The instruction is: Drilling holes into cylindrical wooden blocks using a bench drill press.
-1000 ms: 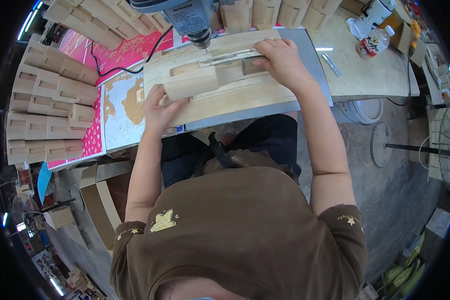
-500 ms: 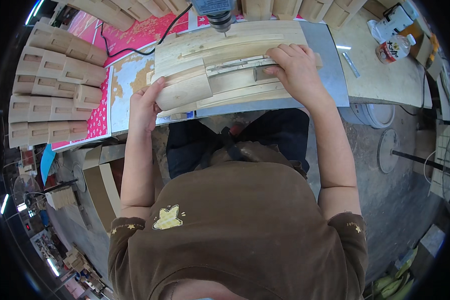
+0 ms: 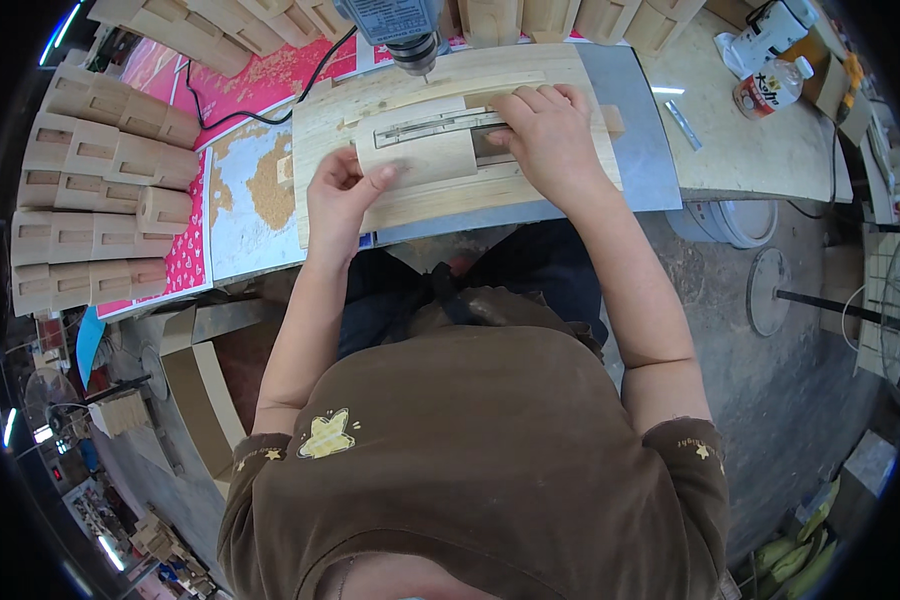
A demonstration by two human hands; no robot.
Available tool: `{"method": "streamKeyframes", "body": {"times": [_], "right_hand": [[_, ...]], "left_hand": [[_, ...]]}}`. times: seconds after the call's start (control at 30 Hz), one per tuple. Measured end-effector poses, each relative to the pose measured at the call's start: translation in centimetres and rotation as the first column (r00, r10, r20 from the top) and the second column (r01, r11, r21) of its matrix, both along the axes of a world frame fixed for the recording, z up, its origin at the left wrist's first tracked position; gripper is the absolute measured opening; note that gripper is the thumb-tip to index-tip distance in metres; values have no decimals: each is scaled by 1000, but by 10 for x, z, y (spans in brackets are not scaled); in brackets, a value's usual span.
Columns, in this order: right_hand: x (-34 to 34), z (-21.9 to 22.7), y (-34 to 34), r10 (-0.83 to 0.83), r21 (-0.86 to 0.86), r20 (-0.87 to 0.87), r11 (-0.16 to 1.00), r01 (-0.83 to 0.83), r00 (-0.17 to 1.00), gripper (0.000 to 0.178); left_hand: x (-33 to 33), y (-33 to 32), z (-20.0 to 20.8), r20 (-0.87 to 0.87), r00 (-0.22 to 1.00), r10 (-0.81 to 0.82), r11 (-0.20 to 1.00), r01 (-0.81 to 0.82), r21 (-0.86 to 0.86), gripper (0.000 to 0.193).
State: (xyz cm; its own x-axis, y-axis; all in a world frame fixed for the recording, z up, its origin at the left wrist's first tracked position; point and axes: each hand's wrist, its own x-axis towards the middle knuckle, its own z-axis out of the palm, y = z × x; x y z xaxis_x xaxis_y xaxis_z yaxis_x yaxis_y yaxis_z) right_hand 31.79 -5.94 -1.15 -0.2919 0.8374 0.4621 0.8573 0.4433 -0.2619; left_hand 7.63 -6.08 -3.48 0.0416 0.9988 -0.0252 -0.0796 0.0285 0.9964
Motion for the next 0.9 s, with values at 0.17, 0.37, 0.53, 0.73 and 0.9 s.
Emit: {"method": "streamKeyframes", "body": {"times": [0.17,0.37,0.53,0.73,0.9], "right_hand": [[-1,-4,16,-54,79,-11,995,55,998,33],[-4,-5,39,-69,12,-94,997,71,993,66],[-1,0,40,-5,82,-347,996,36,938,69],[31,133,69,237,483,-629,865,133,741,35],[17,191,112,32,17,-447,999,-27,894,34]], "left_hand": [[-2,2,-10,-553,817,162,897,112,428,65],[-5,26,-42,-717,579,388,795,184,578,69],[-14,32,-44,-712,634,302,813,218,539,65],[-12,33,-45,-673,686,276,806,217,551,63],[-8,35,-40,-687,679,260,803,243,544,62]]}}
